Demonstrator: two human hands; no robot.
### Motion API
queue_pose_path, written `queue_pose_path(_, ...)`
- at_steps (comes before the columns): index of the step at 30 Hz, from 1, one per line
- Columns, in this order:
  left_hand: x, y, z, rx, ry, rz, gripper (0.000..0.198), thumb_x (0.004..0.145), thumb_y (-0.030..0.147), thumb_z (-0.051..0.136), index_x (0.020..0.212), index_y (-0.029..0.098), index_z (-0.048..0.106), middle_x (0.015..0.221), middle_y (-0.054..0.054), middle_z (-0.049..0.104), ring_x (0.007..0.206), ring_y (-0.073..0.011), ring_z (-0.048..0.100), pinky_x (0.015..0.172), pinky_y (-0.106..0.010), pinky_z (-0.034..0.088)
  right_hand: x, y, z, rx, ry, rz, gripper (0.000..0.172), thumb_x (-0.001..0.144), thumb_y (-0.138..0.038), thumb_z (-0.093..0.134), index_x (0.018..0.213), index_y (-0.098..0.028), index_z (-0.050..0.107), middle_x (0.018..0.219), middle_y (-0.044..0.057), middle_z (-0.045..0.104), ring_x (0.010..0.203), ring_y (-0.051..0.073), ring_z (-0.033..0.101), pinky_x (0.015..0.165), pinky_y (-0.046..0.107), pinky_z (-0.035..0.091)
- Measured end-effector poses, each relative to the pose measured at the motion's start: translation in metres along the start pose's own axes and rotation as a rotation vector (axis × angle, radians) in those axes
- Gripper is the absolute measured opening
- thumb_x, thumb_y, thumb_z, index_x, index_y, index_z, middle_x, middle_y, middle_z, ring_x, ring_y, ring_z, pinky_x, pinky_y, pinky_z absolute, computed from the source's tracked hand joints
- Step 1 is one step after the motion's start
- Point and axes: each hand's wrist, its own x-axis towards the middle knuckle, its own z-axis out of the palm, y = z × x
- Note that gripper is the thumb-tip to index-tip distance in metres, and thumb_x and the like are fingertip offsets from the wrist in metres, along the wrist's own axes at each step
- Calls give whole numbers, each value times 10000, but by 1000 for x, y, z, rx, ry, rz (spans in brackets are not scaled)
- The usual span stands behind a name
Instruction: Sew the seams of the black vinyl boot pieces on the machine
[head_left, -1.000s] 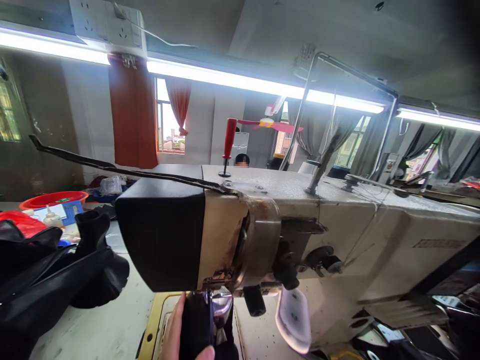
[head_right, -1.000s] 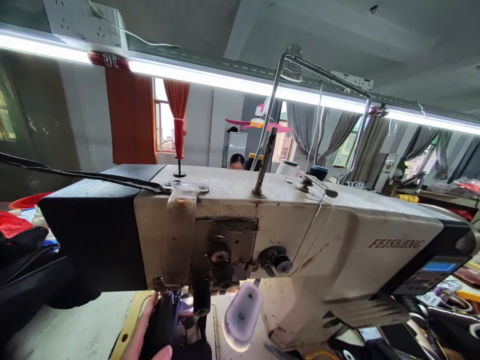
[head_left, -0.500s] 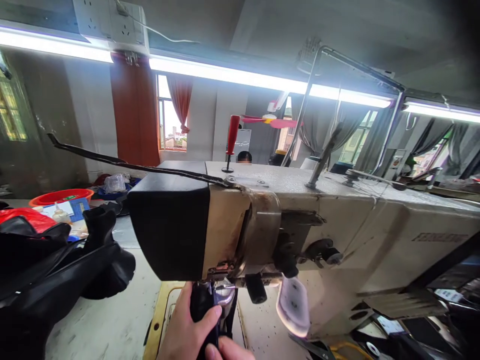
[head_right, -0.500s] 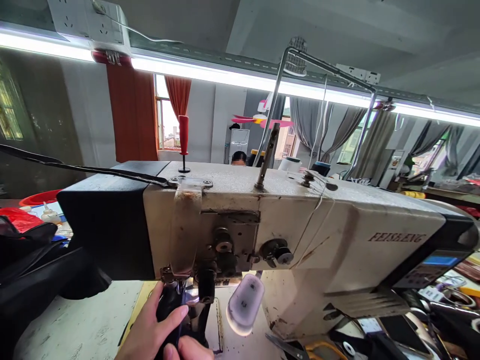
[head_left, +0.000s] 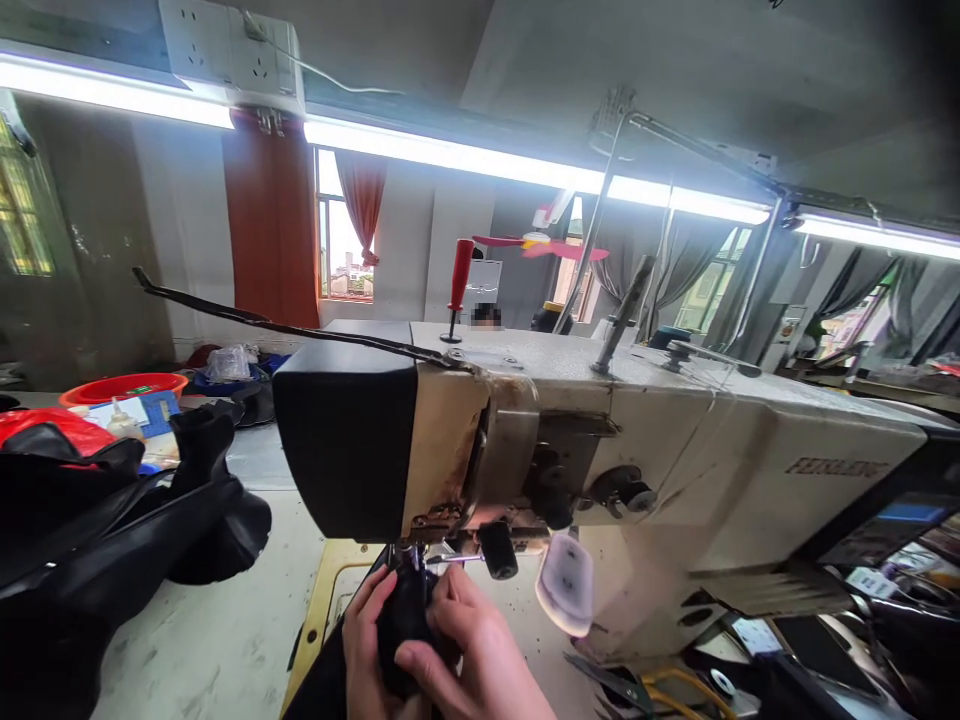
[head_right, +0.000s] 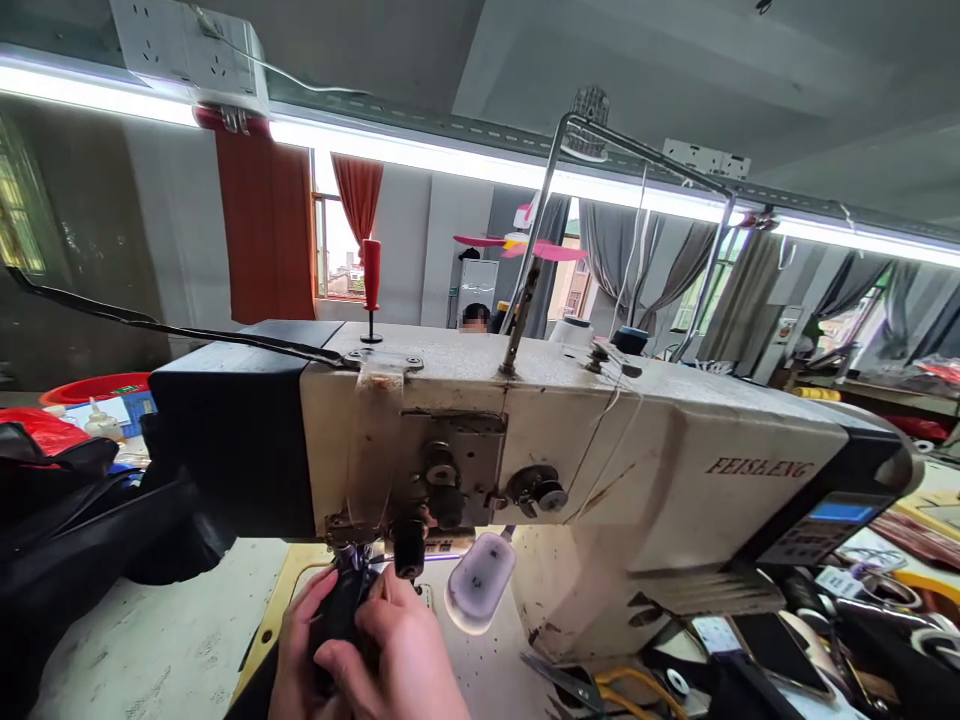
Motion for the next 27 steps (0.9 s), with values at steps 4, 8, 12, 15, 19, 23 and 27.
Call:
queue_pose_path(4,10,-11,-19,255,191,402,441,859,246,605,1288,269,510,1310,-98,560,1221,-301,543,1038,-450,465,5,-5,-5,156,-78,29,237,791,-292,618,610,-185,508,811,32,552,767,162,515,673,262,408)
queue_pose_path(8,13,-8,-53,446,71,655,594,773,-39,492,1255,304,550,1192,-41,624,1121,-216,587,1005,-351,482,-7,5,24,444,-73,137,173,788,-332,590,711,-178,603,731,16,571,715,166,528,651,264,411)
queue_pose_path(12,18,21,-69,281,-131,681,472,812,57,511,1246,239,555,1123,-73,653,1053,-205,627,921,-309,540,-14,9,41,610,-28,199,253,870,-380,546,773,-156,613,680,-8,505,616,130,488,585,240,398)
queue_pose_path(15,29,42,-74,352,-256,677,231,885,143,553,1090,195,647,973,-68,699,887,-176,670,793,-267,562,-15,10,42,555,31,114,265,897,-357,541,727,-163,605,713,-1,487,653,133,476,586,232,394)
queue_pose_path(19,43,50,-81,447,-310,706,211,957,130,473,974,181,677,843,-39,718,754,-136,682,688,-226,545,-16,14,42,596,5,121,285,913,-399,536,769,-164,610,756,0,461,653,129,476,570,226,406)
queue_pose_path(23,46,47,-82,414,-255,769,245,961,157,476,1141,220,630,889,-22,704,753,-135,691,684,-236,558,-15,14,46,626,38,181,282,871,-426,567,731,-182,542,778,9,445,670,146,467,564,246,428)
queue_pose_path(27,45,52,-80,488,-246,737,205,960,184,472,1049,248,645,839,11,693,674,-136,682,600,-248,542,-13,8,48,533,83,165,269,840,-395,532,669,-193,483,735,11,434,659,155,457,566,268,399)
